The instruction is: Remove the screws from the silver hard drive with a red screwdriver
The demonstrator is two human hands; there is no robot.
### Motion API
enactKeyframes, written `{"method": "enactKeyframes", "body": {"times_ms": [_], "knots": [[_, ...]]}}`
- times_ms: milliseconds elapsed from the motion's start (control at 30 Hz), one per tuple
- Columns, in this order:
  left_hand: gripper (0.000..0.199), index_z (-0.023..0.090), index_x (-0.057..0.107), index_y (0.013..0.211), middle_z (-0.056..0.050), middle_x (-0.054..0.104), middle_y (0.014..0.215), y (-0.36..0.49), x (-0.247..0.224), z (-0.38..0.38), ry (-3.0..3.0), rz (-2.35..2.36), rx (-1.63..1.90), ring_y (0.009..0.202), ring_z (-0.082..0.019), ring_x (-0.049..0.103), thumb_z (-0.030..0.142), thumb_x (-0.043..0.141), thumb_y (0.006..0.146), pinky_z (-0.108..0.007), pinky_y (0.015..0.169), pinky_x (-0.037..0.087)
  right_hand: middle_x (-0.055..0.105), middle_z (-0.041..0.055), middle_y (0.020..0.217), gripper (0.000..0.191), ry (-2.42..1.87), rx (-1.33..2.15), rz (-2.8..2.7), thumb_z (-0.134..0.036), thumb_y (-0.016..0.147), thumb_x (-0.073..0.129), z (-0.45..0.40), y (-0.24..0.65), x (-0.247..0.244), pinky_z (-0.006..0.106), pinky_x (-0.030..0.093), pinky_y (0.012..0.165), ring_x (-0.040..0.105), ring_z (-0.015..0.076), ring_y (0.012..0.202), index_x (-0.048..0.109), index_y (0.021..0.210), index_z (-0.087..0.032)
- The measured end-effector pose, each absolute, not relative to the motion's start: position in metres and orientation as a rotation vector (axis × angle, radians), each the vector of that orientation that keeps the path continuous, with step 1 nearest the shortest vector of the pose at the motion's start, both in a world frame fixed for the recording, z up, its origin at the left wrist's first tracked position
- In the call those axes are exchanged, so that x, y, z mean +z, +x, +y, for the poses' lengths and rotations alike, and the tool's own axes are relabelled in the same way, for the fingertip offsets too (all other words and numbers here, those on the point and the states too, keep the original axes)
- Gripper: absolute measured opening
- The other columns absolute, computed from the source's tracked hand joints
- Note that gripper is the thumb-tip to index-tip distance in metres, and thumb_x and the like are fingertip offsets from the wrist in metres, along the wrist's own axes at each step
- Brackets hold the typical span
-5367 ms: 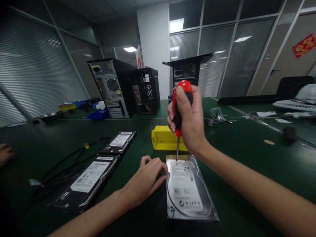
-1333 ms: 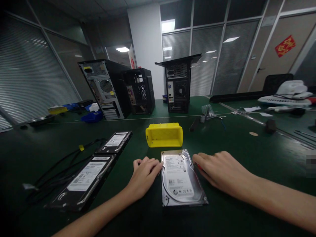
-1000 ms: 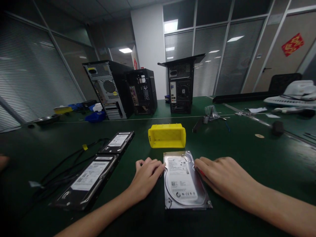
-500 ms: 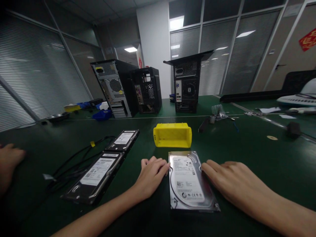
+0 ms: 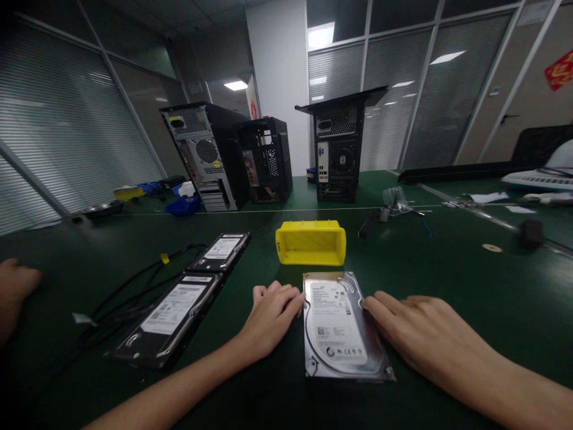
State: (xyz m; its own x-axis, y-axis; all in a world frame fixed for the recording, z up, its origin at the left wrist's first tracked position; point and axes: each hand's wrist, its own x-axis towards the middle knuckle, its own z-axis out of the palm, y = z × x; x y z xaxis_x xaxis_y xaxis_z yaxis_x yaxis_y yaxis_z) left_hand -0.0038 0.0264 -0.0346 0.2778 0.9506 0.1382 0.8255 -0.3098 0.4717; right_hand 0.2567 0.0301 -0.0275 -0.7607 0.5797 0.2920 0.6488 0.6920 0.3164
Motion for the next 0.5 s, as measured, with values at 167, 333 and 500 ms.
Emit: {"method": "enactKeyframes", "body": {"times_ms": [167, 333, 500], "knots": [[0.04, 0.018, 0.054, 0.07, 0.002, 0.06, 0.077, -0.0034, -0.036, 0.0282, 2.267, 1.614, 0.576, 0.082, -0.018, 0.049, 0.035, 0.03, 0.097, -0.035, 0.072, 0.025, 0.066, 0.0021, 0.076, 0.028, -0.974, -0.694, -2.722, -0.009, 0.077, 0.041, 0.0267, 0.2554, -0.0234, 0.032, 0.053, 0.039, 0.062, 0.0169, 0.045, 0.056, 0.097, -0.02], [0.04, 0.018, 0.055, 0.07, 0.002, 0.06, 0.078, -0.0041, -0.0344, 0.027, 2.262, 1.61, 0.576, 0.083, -0.018, 0.049, 0.034, 0.03, 0.097, -0.035, 0.072, 0.025, 0.069, 0.0042, 0.083, 0.033, -0.93, -0.765, -2.657, -0.008, 0.078, 0.036, 0.0255, 0.2577, -0.0235, 0.03, 0.055, 0.043, 0.064, 0.0162, 0.048, 0.056, 0.103, -0.019], [0.04, 0.018, 0.056, 0.072, 0.001, 0.061, 0.08, -0.0038, -0.0321, 0.0263, 2.25, 1.616, 0.559, 0.083, -0.018, 0.049, 0.034, 0.029, 0.097, -0.035, 0.072, 0.026, 0.071, 0.0053, 0.087, 0.035, -0.907, -0.8, -2.613, -0.011, 0.081, 0.035, 0.0256, 0.2611, -0.027, 0.03, 0.056, 0.045, 0.066, 0.0158, 0.049, 0.059, 0.104, -0.02]]}}
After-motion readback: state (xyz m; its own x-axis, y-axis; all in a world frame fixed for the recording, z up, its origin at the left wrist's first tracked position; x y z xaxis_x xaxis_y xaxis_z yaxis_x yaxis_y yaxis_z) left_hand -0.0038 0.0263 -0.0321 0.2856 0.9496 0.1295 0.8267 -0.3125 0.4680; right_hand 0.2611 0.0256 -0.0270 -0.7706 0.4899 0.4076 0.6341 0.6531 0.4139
